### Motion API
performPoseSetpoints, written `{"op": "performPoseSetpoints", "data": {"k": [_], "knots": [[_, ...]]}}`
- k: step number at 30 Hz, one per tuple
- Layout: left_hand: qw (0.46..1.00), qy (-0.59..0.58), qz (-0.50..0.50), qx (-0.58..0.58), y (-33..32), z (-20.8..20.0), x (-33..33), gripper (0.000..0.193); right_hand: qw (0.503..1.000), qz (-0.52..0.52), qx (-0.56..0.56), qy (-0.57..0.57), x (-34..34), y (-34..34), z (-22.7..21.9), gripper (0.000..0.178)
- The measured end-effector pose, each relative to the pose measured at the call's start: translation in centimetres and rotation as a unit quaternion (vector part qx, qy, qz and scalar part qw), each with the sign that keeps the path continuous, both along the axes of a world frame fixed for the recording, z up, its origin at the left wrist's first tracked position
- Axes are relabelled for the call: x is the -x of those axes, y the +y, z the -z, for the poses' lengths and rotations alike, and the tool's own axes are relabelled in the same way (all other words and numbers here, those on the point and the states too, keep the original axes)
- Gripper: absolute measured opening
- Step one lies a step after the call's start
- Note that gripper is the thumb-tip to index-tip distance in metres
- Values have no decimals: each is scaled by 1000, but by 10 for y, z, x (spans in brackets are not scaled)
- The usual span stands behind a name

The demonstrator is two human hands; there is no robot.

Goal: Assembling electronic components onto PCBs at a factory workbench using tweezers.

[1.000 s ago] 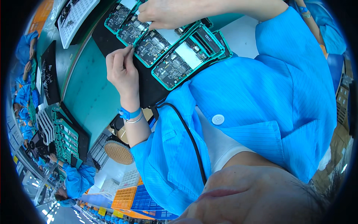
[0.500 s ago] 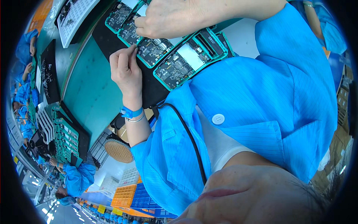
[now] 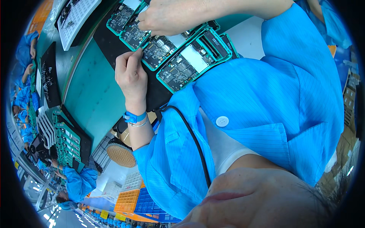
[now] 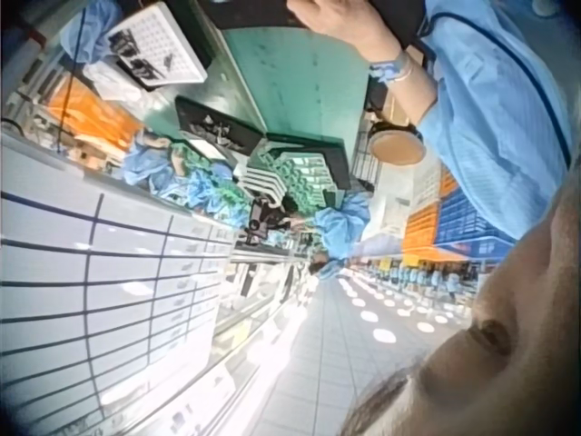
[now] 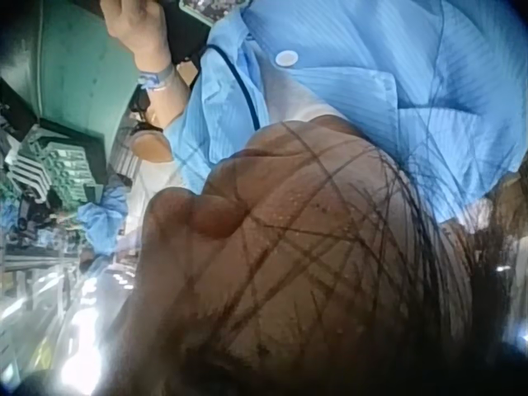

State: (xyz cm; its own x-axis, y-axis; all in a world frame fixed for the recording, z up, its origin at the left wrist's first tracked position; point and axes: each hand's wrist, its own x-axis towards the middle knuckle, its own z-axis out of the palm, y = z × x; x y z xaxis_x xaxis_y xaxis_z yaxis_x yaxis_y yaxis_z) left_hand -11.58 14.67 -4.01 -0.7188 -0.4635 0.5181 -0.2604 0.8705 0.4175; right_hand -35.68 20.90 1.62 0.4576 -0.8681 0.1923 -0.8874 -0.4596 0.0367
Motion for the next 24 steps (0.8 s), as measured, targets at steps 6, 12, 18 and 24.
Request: {"op": "performPoseSetpoints", "data": {"k": [6, 12, 18, 24], "knots": [[1000, -13, -2, -10, 1, 2, 0, 27, 1000, -3, -24, -2, 0, -1, 2, 17], [1000, -14, -15, 7, -1, -2, 0, 19, 999, -2, -34, 11, -1, -3, -5, 17], [1000, -11, -18, 0, 0, 0, 2, 20, 999, -18, 30, 17, 0, 2, 2, 17], [1000, -12, -20, -5, 1, 2, 2, 21, 1000, -20, -19, -3, 0, 1, -1, 18]]}}
